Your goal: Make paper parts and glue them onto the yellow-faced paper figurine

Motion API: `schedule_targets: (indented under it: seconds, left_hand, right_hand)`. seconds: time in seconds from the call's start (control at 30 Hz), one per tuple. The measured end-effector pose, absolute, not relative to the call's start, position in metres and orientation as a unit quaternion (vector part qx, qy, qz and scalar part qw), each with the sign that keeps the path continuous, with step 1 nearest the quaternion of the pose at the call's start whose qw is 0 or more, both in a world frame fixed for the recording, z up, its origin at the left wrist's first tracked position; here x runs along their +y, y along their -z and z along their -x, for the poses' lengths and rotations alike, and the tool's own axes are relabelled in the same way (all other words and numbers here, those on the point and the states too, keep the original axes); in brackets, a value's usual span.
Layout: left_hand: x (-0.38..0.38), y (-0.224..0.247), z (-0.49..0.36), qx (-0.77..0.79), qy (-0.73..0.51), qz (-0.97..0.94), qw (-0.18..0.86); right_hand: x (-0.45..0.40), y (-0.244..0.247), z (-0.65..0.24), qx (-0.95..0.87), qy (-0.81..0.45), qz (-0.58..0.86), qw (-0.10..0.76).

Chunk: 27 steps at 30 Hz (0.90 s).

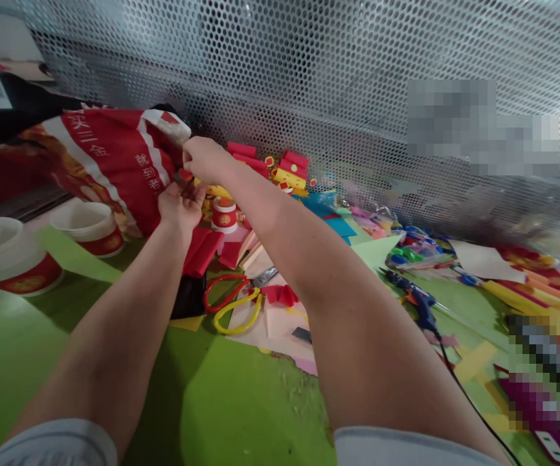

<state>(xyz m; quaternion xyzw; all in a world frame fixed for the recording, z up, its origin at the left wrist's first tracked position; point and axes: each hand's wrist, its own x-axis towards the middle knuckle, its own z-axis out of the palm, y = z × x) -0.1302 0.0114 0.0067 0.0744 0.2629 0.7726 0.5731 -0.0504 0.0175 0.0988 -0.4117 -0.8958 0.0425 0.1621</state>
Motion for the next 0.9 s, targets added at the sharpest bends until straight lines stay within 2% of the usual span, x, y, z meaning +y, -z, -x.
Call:
schedule_targets:
  seconds: [0.33,0.5,0.7,0.9]
  left_hand:
    - [0.011,-0.011,0.122,0.25,-0.771,-0.101,0.576]
    - [0.01,-0.013,0.122,0.256,-0.767,-0.099,0.58]
    - [0.008,-0.015,0.122,0.259,-0.764,-0.102,0.582]
    - [0.011,-0.013,0.121,0.269,-0.761,-0.113,0.58]
  right_hand:
    - [0.046,-0.091,0.055,-0.887,0.028,0.425,0.178]
    - [0.05,-0.086,0.054,-0.882,0.007,0.43,0.195]
    - [0.045,-0.091,0.051,-0.881,-0.081,0.418,0.206]
    - [0.047,-0.092,0.05,-0.881,-0.067,0.43,0.186]
